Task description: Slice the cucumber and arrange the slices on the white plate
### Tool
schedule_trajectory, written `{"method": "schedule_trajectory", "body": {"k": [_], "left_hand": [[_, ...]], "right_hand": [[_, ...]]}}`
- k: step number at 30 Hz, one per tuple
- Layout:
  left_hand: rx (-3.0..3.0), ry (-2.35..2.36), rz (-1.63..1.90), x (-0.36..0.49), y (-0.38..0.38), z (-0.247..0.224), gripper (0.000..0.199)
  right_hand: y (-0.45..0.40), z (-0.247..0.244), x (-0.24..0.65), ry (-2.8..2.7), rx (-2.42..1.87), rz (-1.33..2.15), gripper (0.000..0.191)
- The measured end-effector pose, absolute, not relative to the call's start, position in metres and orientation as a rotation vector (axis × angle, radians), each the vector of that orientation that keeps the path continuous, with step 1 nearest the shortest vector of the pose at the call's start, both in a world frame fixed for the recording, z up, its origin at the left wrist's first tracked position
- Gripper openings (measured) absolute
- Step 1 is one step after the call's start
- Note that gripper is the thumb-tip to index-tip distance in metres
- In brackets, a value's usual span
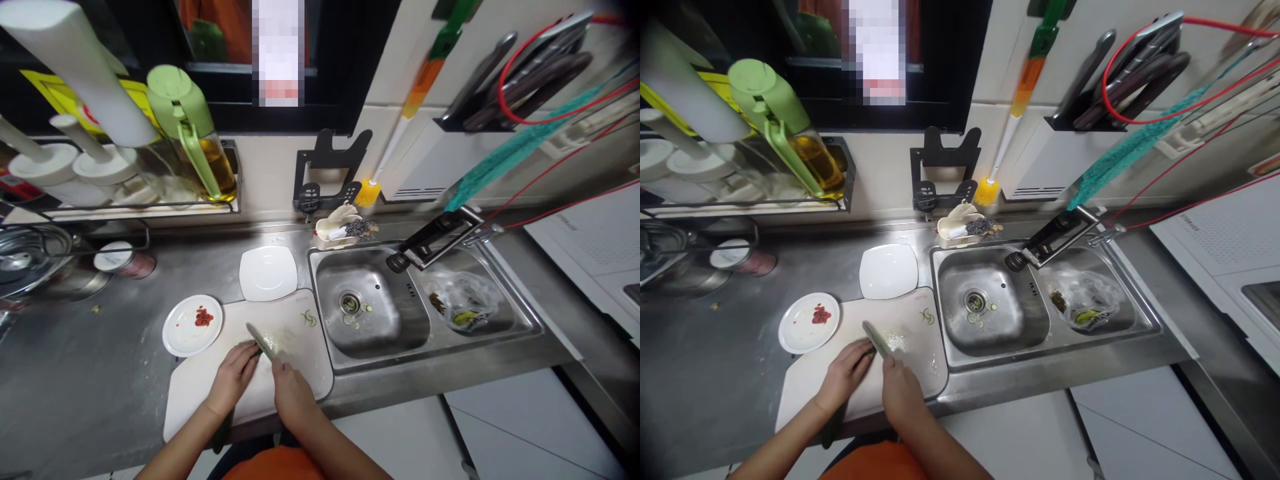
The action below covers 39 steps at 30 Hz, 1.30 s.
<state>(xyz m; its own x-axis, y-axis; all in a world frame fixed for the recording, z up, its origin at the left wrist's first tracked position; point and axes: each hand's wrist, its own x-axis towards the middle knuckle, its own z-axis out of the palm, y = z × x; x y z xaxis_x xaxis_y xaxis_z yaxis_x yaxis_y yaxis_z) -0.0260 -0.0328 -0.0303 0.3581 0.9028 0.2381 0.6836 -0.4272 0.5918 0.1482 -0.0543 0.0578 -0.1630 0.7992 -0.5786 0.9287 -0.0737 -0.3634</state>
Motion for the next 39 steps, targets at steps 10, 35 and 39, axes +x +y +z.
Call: {"method": "schedule_trajectory", "body": {"k": [10,35,39], "left_hand": [[2.249,1.378,0.784,-0.025,-0.032,-0.029,0.023],[2.292,1.374,0.810,-0.025,-0.032,-0.027,0.019],[2.289,1.370,0.806,-0.025,-0.032,-0.026,0.019]], "right_hand": [[-0.061,0.055,0.158,1.989,1.922,-1.051,0.045],[-0.082,0.099,0.165,1.929,1.840,-0.977,0.044],[-0.079,0.098,0.165,1.931,1.848,-0.973,0.043]]}}
